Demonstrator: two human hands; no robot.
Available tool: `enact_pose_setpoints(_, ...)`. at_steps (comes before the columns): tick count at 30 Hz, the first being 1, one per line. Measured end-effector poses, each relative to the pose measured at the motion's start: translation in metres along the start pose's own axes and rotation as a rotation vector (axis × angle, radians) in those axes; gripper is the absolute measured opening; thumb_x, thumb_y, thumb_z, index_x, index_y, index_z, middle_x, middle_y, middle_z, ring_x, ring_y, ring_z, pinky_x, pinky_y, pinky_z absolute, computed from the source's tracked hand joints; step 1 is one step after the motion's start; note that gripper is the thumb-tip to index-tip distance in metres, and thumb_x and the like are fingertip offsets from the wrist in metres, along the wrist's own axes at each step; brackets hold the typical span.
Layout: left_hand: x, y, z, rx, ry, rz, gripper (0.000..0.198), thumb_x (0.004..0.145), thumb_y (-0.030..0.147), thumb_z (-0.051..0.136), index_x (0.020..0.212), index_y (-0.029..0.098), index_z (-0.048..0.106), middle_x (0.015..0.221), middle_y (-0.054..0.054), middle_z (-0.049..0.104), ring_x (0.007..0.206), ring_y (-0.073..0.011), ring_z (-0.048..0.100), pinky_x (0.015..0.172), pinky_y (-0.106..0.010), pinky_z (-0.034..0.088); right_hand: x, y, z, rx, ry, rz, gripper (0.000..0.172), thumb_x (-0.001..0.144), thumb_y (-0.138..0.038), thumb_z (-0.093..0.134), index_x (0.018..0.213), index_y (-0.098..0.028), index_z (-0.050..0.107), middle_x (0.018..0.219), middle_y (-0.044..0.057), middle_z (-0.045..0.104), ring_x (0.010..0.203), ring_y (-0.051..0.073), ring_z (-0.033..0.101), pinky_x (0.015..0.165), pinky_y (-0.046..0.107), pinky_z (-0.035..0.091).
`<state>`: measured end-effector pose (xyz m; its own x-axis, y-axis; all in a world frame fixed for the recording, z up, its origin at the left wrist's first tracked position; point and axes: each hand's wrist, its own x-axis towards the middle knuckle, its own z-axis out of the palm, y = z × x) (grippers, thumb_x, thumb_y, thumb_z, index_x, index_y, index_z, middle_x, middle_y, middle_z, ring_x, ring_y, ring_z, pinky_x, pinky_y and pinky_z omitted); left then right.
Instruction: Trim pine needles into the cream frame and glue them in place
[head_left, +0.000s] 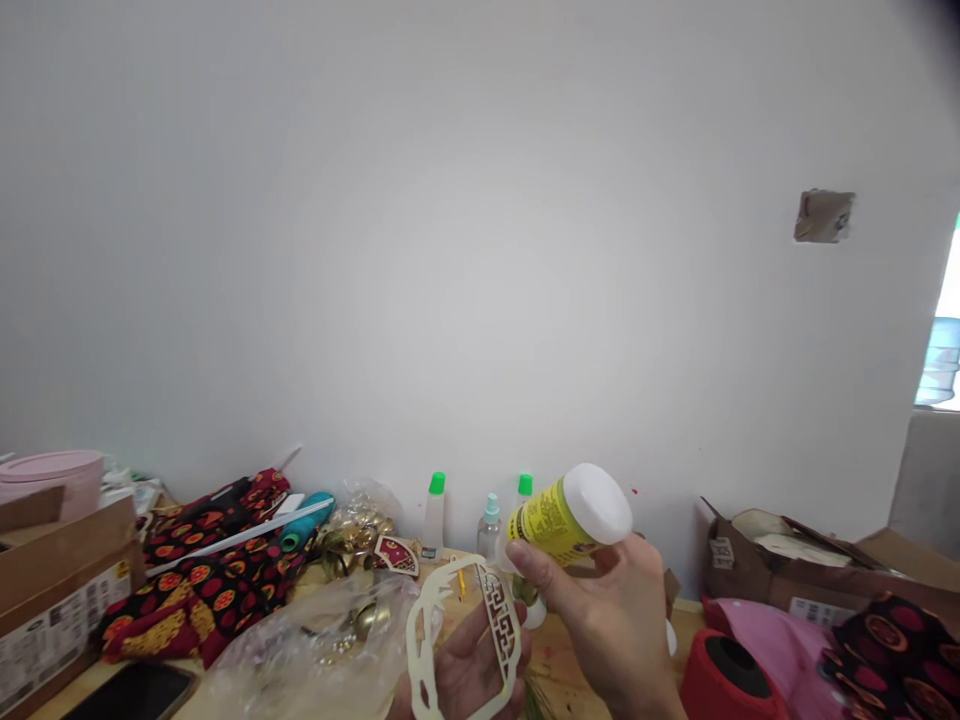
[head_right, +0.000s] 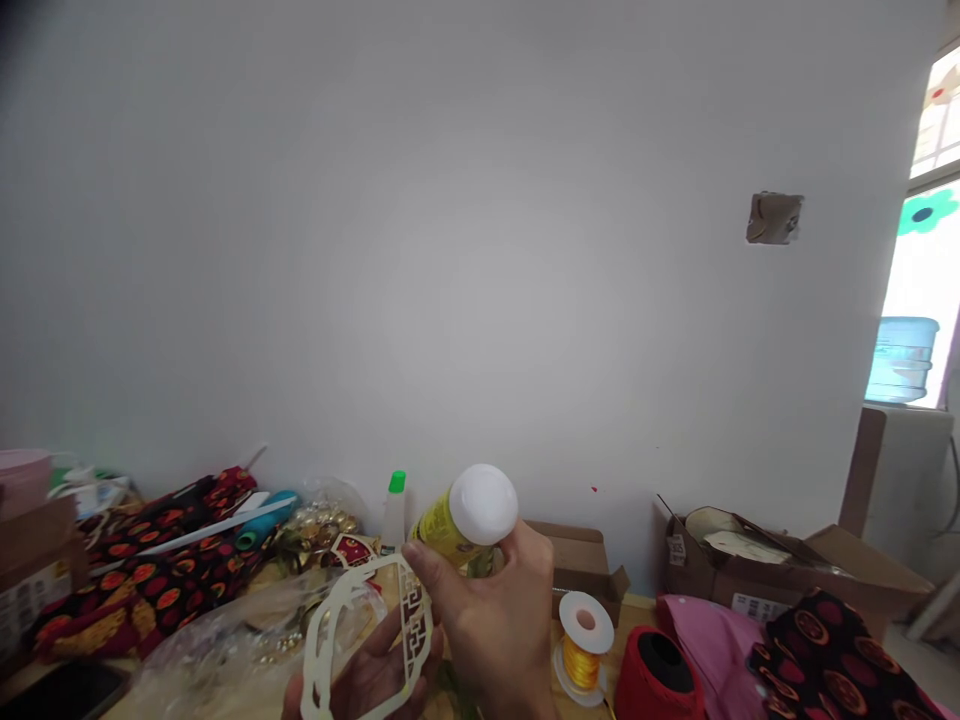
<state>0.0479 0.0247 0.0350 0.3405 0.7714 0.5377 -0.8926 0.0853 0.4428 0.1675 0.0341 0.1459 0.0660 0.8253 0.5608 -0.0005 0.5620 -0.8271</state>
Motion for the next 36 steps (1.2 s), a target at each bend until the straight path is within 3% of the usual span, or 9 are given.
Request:
enact_pose_setpoints(6,0.003,0.001,0.004,-0.062,-0.080,-0.024,0.066,0.064,0.045,0.059,0.120,0.013,0.044,0.118,-0.006,0.056,0.109,-0.0174,0.049,0.088,-0.023,0.040,0.000,0.001,0.001,-0.005,-0.023,0.019,0.022,0.053,-0.030,0.071,0.066,-0.013,0.064,0.062,0.007,0.070,0.058,0.024,0.064,0.052,0.031,0.052)
enact_pose_setpoints(16,0.003,0.003,0.003,0.034,-0.112,-0.043,0.068,0.063,0.051,0.057,0.119,0.013,0.047,0.119,-0.012,0.055,0.114,-0.0235,0.044,0.079,-0.023,0.044,-0.001,-0.004,0.001,0.044,-0.015,0.012,0.017,0.051,-0.027,0.072,0.062,-0.016,0.064,0.061,0.004,0.070,0.056,0.021,0.064,0.050,0.028,0.052)
enact_pose_setpoints(23,0.000,0.010,-0.005,0.010,-0.200,-0.040,0.071,0.066,0.053,0.053,0.122,0.011,0.043,0.123,-0.011,0.051,0.113,-0.0219,0.046,0.089,-0.023,0.039,0.000,-0.006,-0.002,0.039,-0.017,0.044,0.019,0.050,-0.029,0.072,0.061,-0.016,0.065,0.060,0.005,0.070,0.054,0.021,0.063,0.049,0.028,0.051)
enact_pose_setpoints(36,0.000,0.014,0.001,0.019,-0.176,-0.038,0.073,0.065,0.056,0.052,0.121,0.010,0.043,0.122,-0.012,0.052,0.112,-0.0214,0.047,0.090,-0.022,0.038,0.000,-0.006,-0.004,0.001,-0.079,0.026,0.020,0.052,-0.028,0.071,0.065,-0.014,0.065,0.061,0.005,0.069,0.057,0.022,0.063,0.051,0.028,0.051)
